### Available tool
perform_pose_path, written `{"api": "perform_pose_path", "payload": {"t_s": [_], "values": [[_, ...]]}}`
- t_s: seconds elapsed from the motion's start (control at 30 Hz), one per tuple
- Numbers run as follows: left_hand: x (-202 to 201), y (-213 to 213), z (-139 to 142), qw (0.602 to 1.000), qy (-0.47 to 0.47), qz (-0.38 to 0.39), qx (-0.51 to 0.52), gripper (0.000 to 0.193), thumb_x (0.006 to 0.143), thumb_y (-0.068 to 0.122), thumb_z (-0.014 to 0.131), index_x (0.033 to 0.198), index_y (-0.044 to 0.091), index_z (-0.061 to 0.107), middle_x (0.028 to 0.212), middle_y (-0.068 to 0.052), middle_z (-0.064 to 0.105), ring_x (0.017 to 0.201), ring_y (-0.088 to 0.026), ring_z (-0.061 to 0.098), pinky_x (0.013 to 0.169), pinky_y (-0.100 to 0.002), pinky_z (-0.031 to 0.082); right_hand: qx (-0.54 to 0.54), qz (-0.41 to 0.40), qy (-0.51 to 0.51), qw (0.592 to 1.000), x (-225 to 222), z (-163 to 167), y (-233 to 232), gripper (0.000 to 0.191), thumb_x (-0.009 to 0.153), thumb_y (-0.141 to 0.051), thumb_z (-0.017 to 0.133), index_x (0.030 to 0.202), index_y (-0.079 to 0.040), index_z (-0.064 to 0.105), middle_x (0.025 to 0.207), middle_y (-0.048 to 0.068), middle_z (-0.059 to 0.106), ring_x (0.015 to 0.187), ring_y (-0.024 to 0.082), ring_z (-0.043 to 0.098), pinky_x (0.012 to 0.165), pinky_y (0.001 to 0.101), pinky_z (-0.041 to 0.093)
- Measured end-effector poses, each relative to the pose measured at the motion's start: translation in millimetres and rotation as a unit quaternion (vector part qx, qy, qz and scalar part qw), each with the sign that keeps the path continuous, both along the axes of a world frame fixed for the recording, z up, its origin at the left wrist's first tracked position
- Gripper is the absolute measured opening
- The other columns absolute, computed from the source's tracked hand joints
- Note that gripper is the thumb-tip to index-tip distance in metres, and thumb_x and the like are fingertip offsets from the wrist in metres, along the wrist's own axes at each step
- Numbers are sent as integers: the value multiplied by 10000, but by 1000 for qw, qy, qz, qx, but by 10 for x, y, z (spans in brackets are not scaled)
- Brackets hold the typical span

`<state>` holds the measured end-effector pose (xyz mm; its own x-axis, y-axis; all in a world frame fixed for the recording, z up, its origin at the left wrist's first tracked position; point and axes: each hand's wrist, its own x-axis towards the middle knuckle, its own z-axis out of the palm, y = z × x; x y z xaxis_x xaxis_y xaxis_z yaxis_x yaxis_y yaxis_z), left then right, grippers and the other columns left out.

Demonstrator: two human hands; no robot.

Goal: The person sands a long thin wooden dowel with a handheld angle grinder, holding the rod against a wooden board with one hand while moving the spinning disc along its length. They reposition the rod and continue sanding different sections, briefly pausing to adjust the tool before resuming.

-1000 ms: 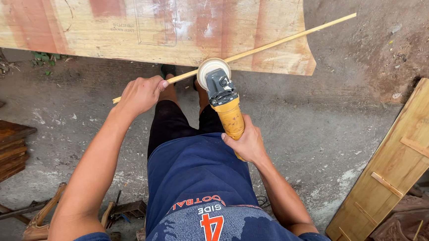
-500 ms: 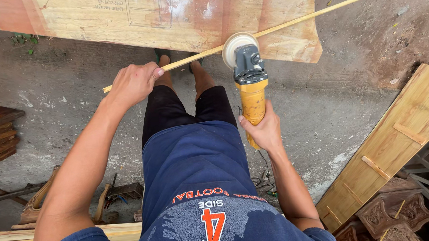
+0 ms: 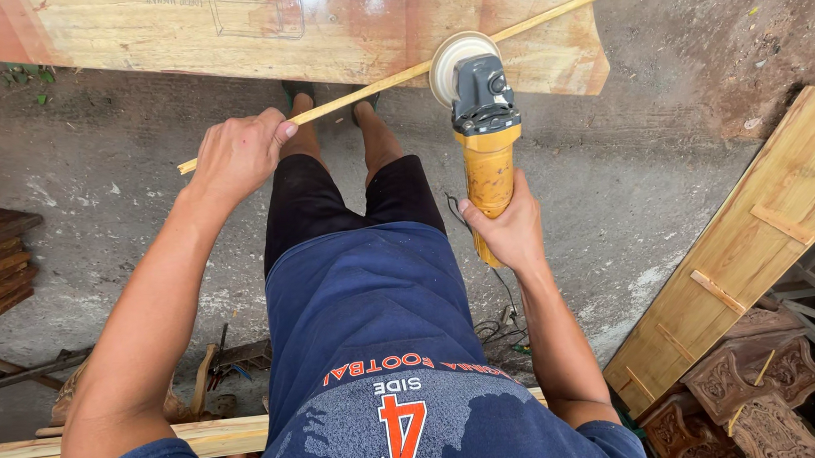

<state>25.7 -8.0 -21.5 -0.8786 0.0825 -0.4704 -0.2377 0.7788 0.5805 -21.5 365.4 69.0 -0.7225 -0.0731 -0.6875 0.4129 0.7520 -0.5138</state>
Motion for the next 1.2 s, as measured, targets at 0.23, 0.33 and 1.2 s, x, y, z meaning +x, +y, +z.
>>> {"api": "perform_pose_path", "payload": {"t_s": [0.23, 0.33, 1.2], "values": [[-29, 12, 41, 999, -23, -5, -37, 366, 1118, 346, 567, 918, 40, 601, 749, -221, 659, 734, -464, 646, 634, -562, 491, -41, 62, -7, 997, 205, 32, -272, 642, 771, -286, 878, 1241, 7, 553, 992, 189, 752, 932, 294, 735, 794, 400, 565], [-15, 11, 27, 999, 18, -8, -26, 349, 1105, 320, 592, 916, 27, 588, 801, -196, 680, 741, -451, 657, 628, -553, 498, -7, 12, -33, 999, 74, 39, -142, 577, 778, -298, 857, 1178, 1, 567, 973, 173, 765, 895, 265, 768, 787, 386, 585], [6, 33, -41, 997, 67, 1, -49, 318, 1095, 284, 638, 908, 32, 585, 824, -154, 672, 694, -420, 652, 581, -520, 492, -44, 67, -44, 996, 256, -77, -475, 654, 770, -316, 874, 1244, 0, 553, 979, 187, 748, 923, 289, 737, 800, 398, 575]]}}
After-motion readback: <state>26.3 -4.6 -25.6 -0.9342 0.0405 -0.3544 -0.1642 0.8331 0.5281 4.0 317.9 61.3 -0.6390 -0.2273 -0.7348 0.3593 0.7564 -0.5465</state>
